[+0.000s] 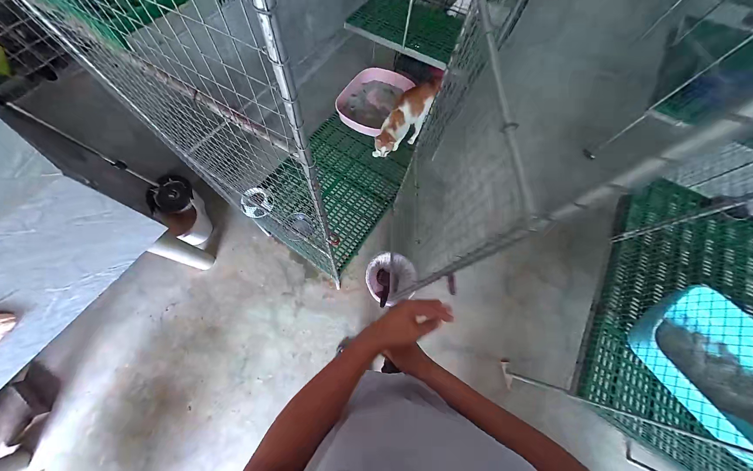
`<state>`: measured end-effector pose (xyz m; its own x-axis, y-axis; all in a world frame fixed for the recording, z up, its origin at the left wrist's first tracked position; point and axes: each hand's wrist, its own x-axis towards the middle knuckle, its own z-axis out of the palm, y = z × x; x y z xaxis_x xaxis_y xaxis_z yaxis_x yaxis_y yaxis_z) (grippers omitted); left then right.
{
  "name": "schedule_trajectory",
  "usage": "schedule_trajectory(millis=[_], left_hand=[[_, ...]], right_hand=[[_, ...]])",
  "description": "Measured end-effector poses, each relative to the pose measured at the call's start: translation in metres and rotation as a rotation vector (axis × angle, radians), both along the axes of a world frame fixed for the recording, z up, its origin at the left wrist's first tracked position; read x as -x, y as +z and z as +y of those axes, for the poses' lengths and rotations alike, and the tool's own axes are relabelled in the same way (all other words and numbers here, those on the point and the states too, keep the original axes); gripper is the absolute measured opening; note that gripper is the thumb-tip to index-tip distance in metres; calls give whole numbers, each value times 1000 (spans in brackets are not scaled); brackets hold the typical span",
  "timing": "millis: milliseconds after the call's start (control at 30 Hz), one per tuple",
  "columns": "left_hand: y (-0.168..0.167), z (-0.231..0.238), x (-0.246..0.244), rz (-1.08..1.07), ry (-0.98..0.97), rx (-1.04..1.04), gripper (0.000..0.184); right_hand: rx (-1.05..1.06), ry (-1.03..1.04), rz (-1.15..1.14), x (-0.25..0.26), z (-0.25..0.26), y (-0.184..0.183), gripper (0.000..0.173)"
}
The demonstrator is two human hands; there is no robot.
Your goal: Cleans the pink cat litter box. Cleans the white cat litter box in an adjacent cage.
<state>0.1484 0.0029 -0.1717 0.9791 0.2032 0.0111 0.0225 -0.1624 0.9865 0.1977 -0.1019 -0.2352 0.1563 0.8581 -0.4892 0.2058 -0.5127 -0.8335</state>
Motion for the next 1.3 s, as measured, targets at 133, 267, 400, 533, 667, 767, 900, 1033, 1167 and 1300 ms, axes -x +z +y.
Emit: schedule_trajectory(millis=[133, 267, 400, 533, 667, 767, 900, 1033, 1167, 1300], left_hand=[[9, -20, 2, -394, 226, 58, 21], [2, 11, 27, -515, 766, 126, 23], [-12, 34, 40, -305, 1055, 236, 26], [-29, 39, 34, -36, 1053, 294, 21], [-50, 40, 11, 65, 1162, 362, 15], [-54, 51, -1, 347, 1106, 386, 35], [-34, 83, -72, 774, 1171, 338, 24], [-22, 92, -104, 671, 1242, 609, 42], [-128, 85, -90, 416, 1105, 251, 29], [-127, 115, -116, 598, 1047, 559, 30]], right_hand=[[-163, -306, 56, -28, 65, 20, 30], [-629, -512, 44, -27, 135, 65, 21], [-799, -377, -86, -25, 178, 62, 23], [-843, -286, -178, -24, 184, 60, 22], [-907, -178, -393, -19, 184, 63, 18], [-933, -83, -429, -24, 181, 51, 14], [-884, 84, -252, -46, 175, 34, 24], [-783, 286, -101, -81, 165, 19, 35], [-642, 304, -177, -138, 142, -23, 36], [-351, 243, -276, -224, 152, -75, 39]])
